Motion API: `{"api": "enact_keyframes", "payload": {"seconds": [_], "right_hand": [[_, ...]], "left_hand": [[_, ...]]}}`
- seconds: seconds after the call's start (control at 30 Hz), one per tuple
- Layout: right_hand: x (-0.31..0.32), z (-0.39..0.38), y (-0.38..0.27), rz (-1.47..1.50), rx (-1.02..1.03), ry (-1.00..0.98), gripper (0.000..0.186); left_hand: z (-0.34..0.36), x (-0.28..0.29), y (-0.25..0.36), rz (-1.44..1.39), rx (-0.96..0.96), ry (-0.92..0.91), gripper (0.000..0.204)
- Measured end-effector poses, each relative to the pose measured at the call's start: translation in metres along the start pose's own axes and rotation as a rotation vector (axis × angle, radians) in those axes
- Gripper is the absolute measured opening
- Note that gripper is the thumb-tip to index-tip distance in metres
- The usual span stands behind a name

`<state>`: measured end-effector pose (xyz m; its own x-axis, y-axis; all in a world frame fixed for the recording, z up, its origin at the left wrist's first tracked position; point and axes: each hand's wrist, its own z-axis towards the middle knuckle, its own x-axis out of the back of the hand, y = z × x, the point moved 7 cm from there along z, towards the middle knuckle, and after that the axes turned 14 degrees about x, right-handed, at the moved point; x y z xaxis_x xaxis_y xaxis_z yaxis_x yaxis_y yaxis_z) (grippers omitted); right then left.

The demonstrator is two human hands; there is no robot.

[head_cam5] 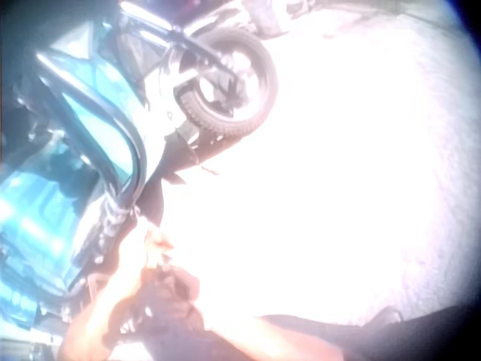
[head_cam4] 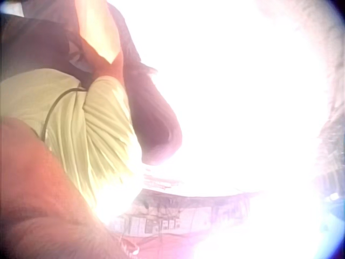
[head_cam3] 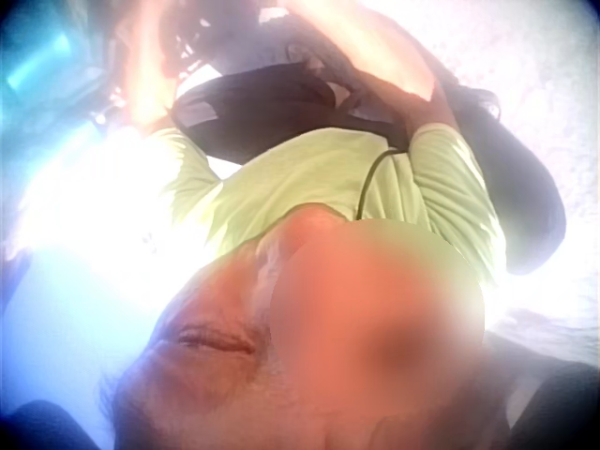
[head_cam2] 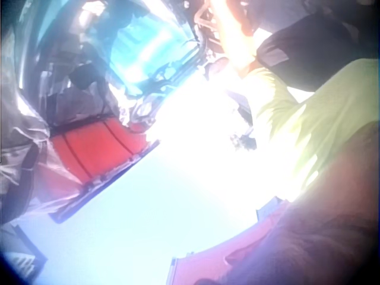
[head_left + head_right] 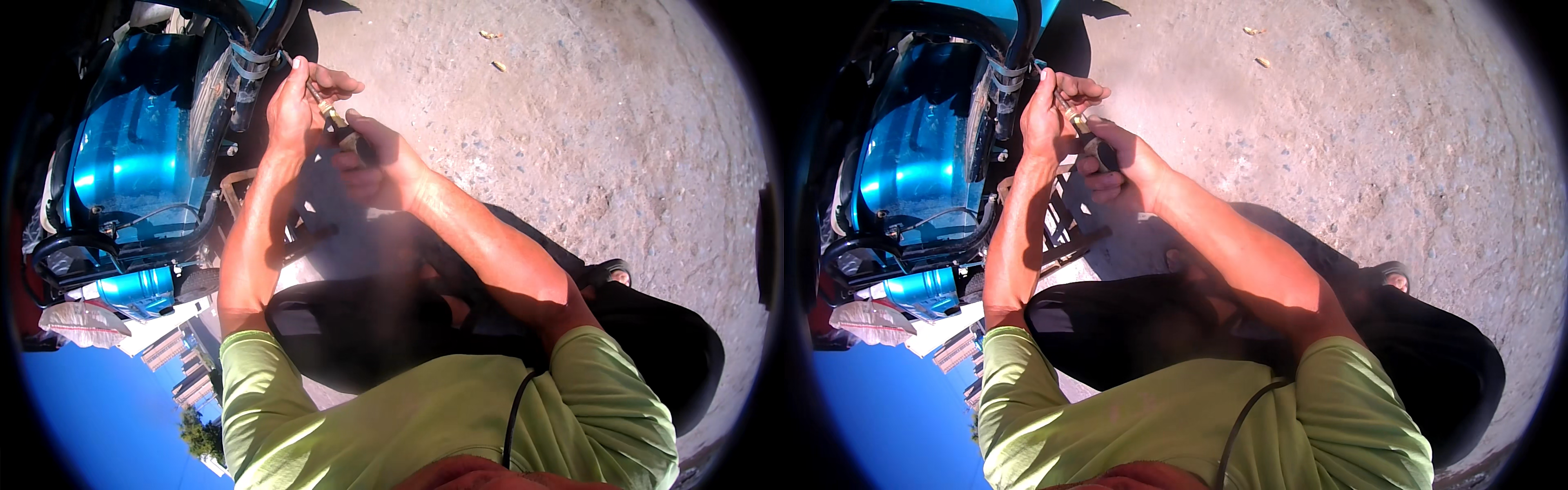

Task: The person uses a screwdriver to pry and adjust a metal bracket on the underside of a blue vehicle, then handles and inspects a small brass cable fitting by hand.

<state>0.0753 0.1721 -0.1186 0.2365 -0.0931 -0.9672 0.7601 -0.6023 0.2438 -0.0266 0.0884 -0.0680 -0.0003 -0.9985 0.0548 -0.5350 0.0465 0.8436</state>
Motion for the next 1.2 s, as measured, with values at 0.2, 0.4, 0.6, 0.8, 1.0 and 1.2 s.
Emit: {"api": "enact_keyframes", "payload": {"seconds": [0.2, 0.4, 0.6, 0.8, 1.0, 1.2], "right_hand": [[0.001, -0.002, -0.034, -1.071, 0.449, 0.193, 0.04], [-0.005, -0.006, -0.032, -1.053, 0.404, 0.225, 0.037], [0.0, -0.004, -0.002, -0.033, 0.042, -0.016, 0.038], [0.01, 0.002, -0.034, -0.945, 0.334, 0.042, 0.042], [-0.005, -0.014, -0.067, -1.618, 0.559, 0.235, 0.044], [0.004, -0.008, -0.024, 0.045, 0.038, -0.066, 0.037]], "left_hand": [[-0.003, -0.005, 0.001, 0.044, -0.004, 0.025, 0.045], [0.0, 0.004, -0.004, 0.018, -0.008, 0.022, 0.046], [0.0, -0.001, 0.001, 0.018, -0.009, 0.005, 0.046], [0.003, -0.002, 0.0, 0.028, -0.014, 0.0, 0.045], [0.01, -0.001, -0.004, 0.014, -0.025, -0.025, 0.048], [0.004, -0.009, 0.003, 0.002, -0.031, -0.004, 0.046]]}}
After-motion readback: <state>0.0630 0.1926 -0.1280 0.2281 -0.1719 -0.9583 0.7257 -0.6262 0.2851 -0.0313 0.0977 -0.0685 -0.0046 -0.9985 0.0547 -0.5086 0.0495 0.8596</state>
